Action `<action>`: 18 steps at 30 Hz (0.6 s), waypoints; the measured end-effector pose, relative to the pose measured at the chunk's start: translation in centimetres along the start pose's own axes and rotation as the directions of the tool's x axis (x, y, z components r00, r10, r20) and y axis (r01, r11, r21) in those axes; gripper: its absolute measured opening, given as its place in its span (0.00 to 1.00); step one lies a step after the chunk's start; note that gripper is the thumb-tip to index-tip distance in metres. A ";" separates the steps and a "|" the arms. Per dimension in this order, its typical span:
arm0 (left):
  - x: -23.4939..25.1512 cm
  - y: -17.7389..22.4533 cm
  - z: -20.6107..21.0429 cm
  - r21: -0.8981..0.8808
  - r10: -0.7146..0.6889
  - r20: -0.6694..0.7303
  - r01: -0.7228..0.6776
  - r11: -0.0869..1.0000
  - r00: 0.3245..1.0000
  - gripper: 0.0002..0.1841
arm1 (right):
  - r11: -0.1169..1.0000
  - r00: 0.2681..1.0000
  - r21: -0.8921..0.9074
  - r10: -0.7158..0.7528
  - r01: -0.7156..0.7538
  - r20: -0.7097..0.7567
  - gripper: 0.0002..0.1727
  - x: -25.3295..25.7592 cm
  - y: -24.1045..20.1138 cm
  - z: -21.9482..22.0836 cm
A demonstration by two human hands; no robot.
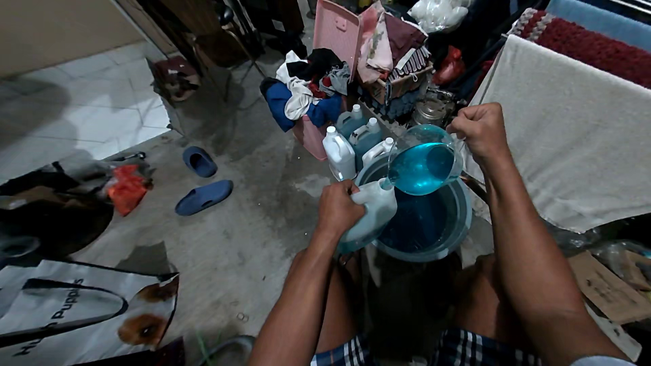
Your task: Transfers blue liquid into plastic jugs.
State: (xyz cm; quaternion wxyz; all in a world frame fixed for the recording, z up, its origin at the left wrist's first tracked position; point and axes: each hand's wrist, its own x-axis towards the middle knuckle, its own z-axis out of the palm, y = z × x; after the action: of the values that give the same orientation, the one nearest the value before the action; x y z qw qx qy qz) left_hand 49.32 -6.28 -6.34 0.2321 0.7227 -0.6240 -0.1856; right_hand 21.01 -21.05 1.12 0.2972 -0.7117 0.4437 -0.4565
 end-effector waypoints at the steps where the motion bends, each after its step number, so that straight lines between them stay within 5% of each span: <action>1: 0.0 0.0 0.0 -0.001 0.000 0.000 0.000 1.000 1.000 0.10 | 1.000 1.000 -0.007 -0.001 0.001 0.003 0.24 0.0 0.0 0.0; 18: -0.1 0.1 -0.2 -0.003 -0.004 0.008 0.004 1.000 1.000 0.10 | 0.995 0.999 -0.102 -0.014 0.019 0.045 0.25 0.8 -0.7 0.1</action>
State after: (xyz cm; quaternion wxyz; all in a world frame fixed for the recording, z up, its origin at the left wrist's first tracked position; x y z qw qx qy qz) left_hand 49.34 -6.21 -6.14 0.2305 0.7228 -0.6232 -0.1899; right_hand 21.48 -21.43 1.98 0.2662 -0.7395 0.4540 -0.4196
